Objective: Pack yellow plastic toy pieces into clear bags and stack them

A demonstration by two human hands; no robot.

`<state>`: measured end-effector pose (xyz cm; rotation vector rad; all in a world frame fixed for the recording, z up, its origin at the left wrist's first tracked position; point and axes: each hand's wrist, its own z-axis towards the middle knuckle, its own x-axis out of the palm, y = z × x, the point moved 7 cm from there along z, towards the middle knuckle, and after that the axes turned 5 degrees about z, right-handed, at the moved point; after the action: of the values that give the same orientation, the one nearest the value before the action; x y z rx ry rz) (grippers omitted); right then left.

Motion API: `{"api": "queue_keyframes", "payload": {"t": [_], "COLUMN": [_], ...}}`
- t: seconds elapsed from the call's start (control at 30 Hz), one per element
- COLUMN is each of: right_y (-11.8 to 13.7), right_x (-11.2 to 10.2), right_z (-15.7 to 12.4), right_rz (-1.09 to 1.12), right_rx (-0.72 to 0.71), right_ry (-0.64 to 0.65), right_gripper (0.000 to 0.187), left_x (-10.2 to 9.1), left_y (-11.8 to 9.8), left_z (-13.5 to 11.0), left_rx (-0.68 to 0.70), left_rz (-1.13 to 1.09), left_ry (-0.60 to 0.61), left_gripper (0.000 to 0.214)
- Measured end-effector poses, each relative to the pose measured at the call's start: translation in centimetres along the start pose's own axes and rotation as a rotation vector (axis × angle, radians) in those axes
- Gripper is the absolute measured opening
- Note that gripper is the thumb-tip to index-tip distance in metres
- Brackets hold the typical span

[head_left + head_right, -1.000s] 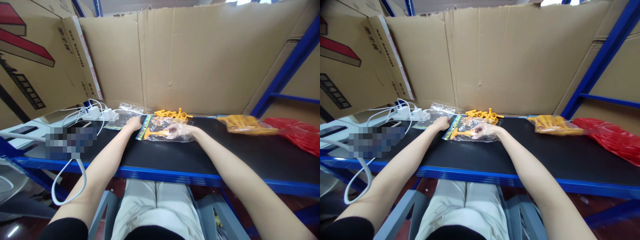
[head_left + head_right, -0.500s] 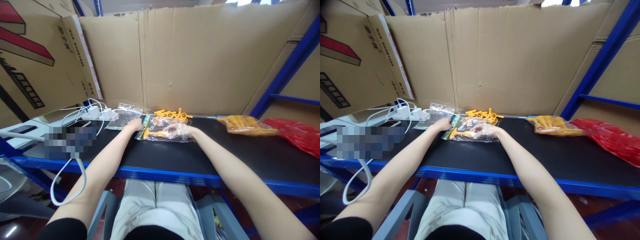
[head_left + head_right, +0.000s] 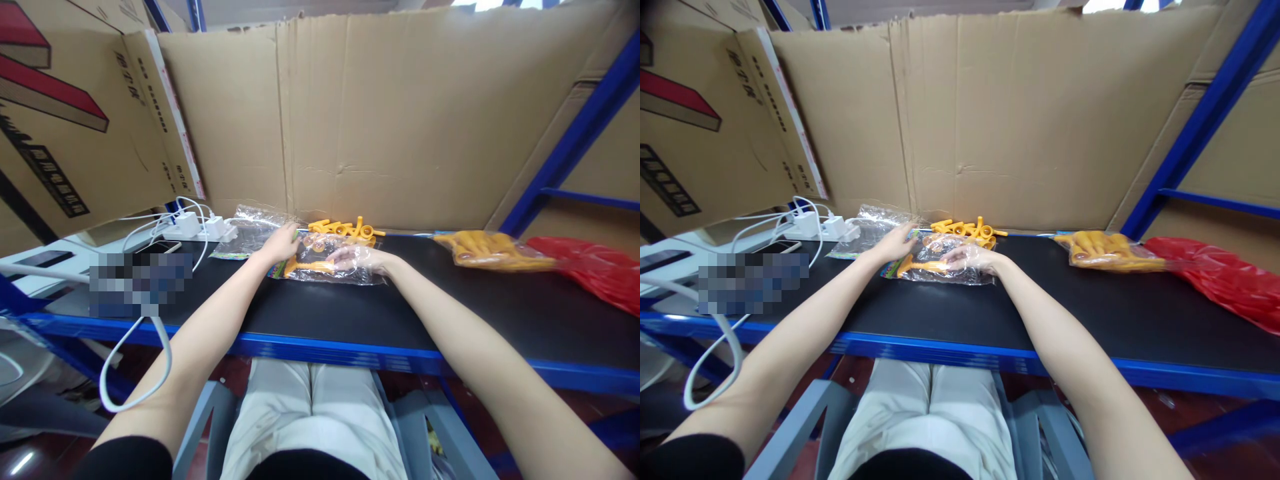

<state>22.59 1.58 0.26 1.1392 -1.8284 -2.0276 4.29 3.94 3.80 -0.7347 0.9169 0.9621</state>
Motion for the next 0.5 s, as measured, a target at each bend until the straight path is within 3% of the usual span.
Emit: {"api": "queue_keyframes", "payload": {"t": [0.13,0.5], "right_y": [-0.2,-0.3], "right_x": [0.0,0.9], "right_z": [0.1,0.3], "right_rz": [0.052,0.070], "right_rx": [0.005,0.002], "right_ry": [0.009,0.103], "right_gripper": [0.033,0.028], "left_x": [1.0,2.6], "left_y": [-2.3,-4.4], "left_z": [-0.4,-0.8], "left_rx": [0.140,0.154], "left_rz": [-0.038,-0.121], "left_ry": [-0.008,0.020], "left_gripper": [0.050,0.057]}}
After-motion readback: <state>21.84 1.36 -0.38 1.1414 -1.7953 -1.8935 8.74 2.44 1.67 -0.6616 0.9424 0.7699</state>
